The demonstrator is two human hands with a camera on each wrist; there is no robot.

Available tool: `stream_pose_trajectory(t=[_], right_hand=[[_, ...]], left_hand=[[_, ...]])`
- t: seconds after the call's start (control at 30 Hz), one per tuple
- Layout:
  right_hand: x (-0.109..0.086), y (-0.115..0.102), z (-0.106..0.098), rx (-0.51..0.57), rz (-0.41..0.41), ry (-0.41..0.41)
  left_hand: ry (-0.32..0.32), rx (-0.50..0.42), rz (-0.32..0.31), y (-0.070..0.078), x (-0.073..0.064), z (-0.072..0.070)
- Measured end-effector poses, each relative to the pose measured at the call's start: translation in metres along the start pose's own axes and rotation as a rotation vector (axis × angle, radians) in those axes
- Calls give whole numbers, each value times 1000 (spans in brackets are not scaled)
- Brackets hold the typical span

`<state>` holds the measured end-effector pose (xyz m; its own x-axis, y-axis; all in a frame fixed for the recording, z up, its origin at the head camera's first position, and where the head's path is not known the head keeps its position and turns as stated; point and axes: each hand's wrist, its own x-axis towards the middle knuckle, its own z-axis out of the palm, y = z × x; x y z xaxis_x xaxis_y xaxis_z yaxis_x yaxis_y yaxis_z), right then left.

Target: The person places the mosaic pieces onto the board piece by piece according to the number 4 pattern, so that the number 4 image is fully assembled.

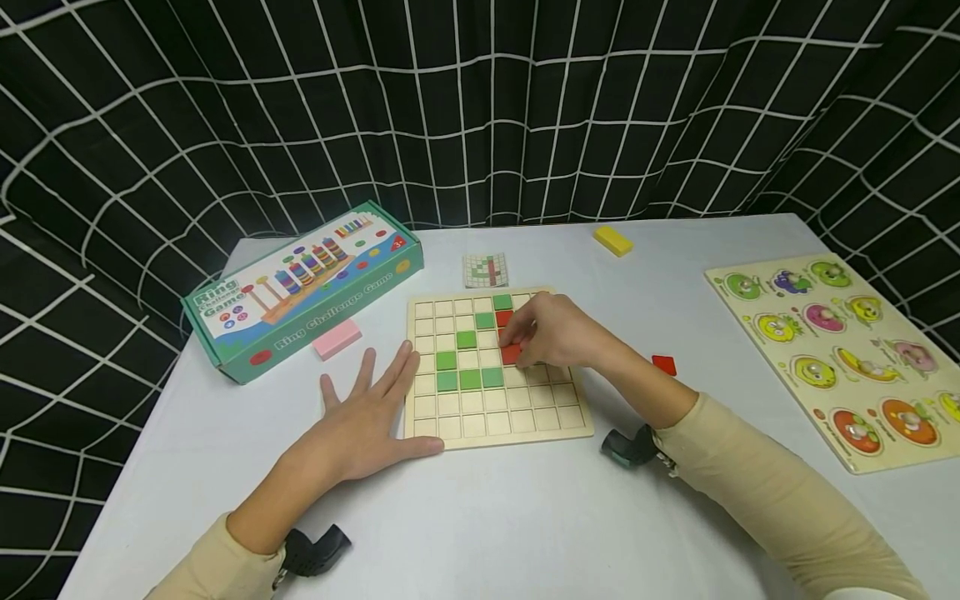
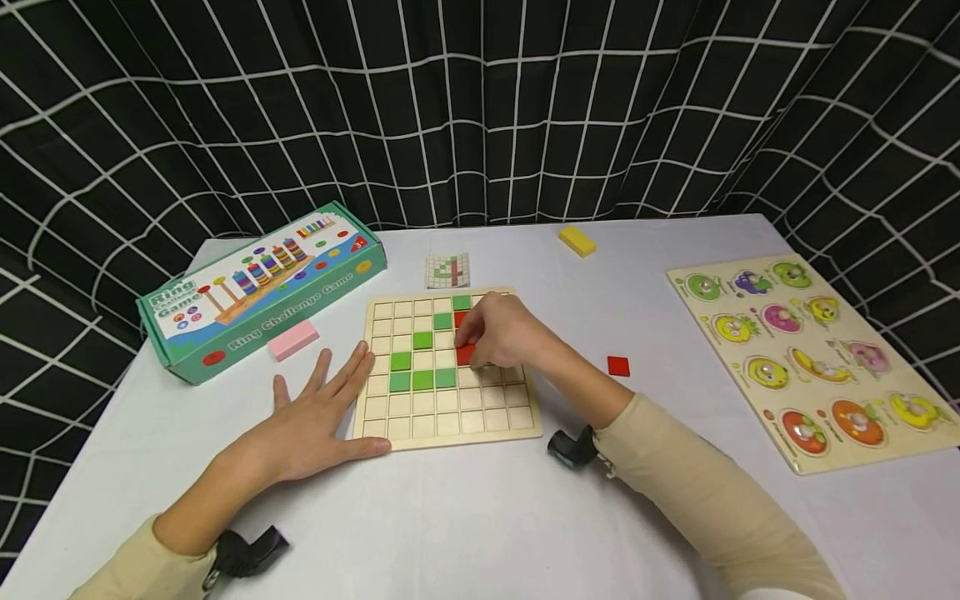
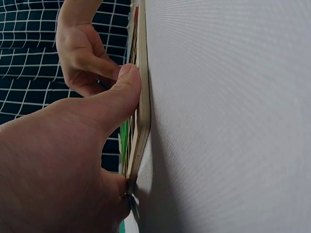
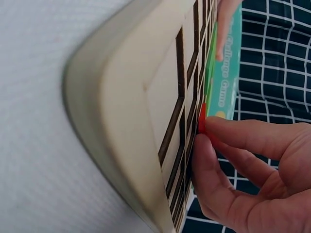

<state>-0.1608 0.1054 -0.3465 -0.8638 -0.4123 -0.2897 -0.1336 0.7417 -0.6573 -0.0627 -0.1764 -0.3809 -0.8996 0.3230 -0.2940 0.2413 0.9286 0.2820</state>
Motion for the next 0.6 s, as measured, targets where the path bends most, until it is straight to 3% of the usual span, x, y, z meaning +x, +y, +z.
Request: stream_pose_trajectory(t=[0.47,0.6], right_hand=[[-4,5,-6,18,-5,-1],[-6,8,-11,33,-39,-2]], left_hand=[[1,1,1,-1,0,1],[-1,3,-3,-1,1,1]])
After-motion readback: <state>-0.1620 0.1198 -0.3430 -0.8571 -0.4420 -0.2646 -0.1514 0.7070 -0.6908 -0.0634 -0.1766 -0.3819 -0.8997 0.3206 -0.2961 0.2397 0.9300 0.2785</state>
